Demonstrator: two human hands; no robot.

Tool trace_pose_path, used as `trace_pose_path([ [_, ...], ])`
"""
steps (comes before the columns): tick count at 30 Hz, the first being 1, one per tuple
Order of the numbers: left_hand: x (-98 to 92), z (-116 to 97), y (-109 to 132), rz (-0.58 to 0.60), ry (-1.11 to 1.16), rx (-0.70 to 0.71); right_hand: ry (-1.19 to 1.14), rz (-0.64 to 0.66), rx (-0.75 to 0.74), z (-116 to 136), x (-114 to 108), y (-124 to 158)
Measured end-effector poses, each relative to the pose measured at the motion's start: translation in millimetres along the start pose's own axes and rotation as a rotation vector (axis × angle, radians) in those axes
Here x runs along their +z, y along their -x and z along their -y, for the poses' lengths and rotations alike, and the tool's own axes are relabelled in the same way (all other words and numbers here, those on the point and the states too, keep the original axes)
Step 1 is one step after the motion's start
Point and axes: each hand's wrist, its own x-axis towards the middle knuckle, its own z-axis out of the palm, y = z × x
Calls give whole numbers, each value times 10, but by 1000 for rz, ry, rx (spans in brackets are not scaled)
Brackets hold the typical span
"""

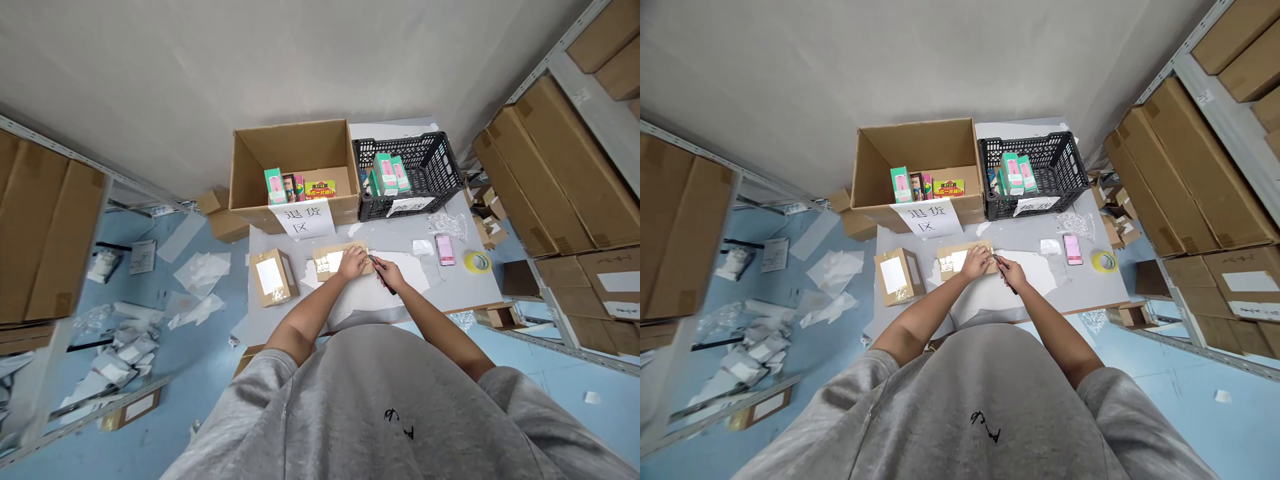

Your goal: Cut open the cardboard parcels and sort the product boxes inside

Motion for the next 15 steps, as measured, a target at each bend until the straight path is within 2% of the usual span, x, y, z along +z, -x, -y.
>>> trace_pose_path([
  [6, -40, -6, -7, 7, 5, 74, 57, -33, -19, 46, 15, -25],
  [10, -66, 15, 8, 0, -5, 2, 67, -28, -20, 64, 39, 44],
  [15, -116, 109, 83, -39, -57, -17, 74, -39, 22, -99, 3, 224],
])
